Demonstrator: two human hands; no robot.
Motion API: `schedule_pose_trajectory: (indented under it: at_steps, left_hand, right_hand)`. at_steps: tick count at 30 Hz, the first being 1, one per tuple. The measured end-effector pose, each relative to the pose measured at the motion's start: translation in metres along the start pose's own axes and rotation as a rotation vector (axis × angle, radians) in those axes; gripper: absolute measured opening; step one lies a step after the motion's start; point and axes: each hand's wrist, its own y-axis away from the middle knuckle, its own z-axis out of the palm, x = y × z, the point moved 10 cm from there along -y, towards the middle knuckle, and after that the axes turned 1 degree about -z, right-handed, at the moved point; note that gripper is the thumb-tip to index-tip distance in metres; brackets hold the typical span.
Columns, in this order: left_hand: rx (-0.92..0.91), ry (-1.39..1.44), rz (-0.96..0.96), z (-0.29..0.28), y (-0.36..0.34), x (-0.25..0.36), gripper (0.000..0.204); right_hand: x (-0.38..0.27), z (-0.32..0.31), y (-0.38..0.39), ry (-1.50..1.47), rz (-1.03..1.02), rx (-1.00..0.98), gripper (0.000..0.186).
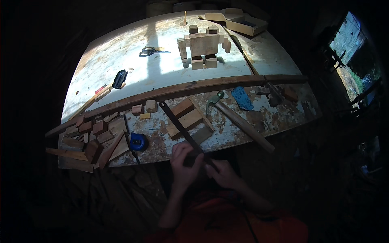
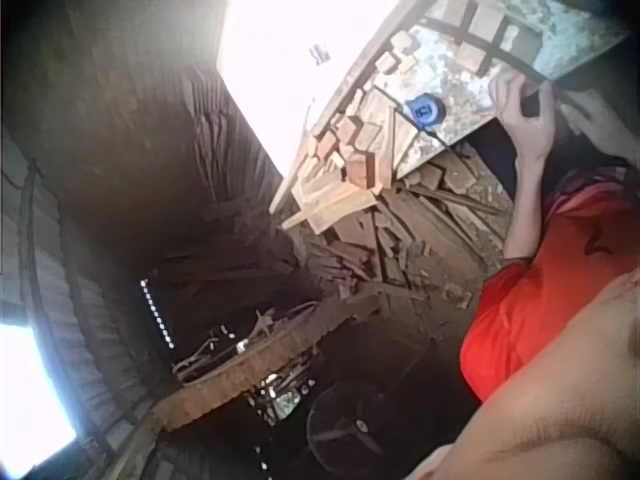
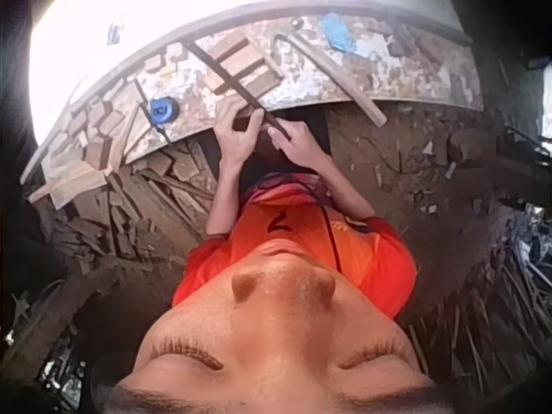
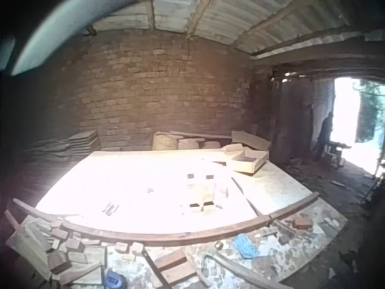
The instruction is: Sanding wood pieces and assembling them with a hammer in a workshop.
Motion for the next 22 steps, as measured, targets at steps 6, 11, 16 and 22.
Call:
schedule_pose_trajectory:
  at_steps: [6,11,16,22]
  left_hand:
    - [0.027,0.439,-0.434,-0.014,0.031,-0.034,0.013]
    - [0.094,0.466,-0.387,-0.035,0.028,-0.023,0.009]
    - [0.13,0.383,-0.366,-0.042,0.038,-0.029,0.008]
    - [0.131,0.289,-0.368,-0.044,0.042,-0.031,0.007]
  right_hand:
    - [-0.051,-0.037,-0.006,0.086,-0.259,-0.082,0.029]
    - [-0.054,-0.187,-0.055,0.504,-0.249,0.596,0.034]
    - [-0.003,-0.205,-0.089,0.869,0.008,0.481,0.031]
    - [0.004,-0.212,-0.097,0.899,0.091,0.472,0.036]
